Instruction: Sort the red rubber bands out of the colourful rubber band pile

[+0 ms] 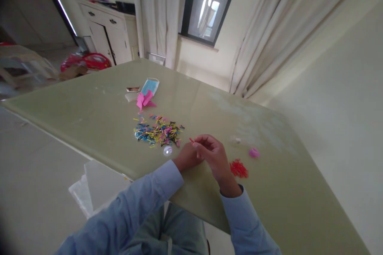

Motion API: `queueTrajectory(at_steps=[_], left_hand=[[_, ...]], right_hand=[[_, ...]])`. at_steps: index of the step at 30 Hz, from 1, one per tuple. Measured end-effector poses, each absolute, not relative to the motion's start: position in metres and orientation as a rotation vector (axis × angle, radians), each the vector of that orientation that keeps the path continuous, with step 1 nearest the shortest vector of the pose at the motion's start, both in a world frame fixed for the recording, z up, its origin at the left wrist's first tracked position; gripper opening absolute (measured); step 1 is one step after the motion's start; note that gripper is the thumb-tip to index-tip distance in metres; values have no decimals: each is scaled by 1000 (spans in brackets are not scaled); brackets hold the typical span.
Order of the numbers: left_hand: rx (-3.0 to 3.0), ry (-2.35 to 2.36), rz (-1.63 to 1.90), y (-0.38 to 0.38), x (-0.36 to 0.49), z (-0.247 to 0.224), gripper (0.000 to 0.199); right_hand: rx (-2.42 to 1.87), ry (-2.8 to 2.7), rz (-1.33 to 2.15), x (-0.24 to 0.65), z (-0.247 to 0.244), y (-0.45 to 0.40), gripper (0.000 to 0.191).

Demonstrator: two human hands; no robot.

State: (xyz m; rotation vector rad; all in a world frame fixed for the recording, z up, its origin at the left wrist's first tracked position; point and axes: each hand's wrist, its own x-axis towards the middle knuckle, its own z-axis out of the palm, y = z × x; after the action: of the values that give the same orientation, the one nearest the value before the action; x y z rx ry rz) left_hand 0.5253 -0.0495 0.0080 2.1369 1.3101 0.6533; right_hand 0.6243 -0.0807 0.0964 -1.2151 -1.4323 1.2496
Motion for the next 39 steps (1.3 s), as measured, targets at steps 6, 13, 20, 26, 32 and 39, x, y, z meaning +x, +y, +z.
queueTrajectory(at_steps=[6,13,20,26,32,39], left_hand=[[2233,1337,648,-53,519,16,24],[2243,1275,642,-52,514,18,26],[2233,1259,683,-50,512,18,22],[2195,1282,692,-49,512,18,23],[2170,1352,624,-48,515,22,24],[2174,1441,572,-46,519,20,24]], right_hand=[[-1222,-1352,1097,656,93,-100,29],[-1244,-1291,935,686,96,-125,27],[-1236,-1262,885,705,95,-149,24],[-1328,-1270,676,737,86,-151,26],[-1559,-1409,419,785,58,-146,29],[-1596,-1501,322,801,40,-144,25]])
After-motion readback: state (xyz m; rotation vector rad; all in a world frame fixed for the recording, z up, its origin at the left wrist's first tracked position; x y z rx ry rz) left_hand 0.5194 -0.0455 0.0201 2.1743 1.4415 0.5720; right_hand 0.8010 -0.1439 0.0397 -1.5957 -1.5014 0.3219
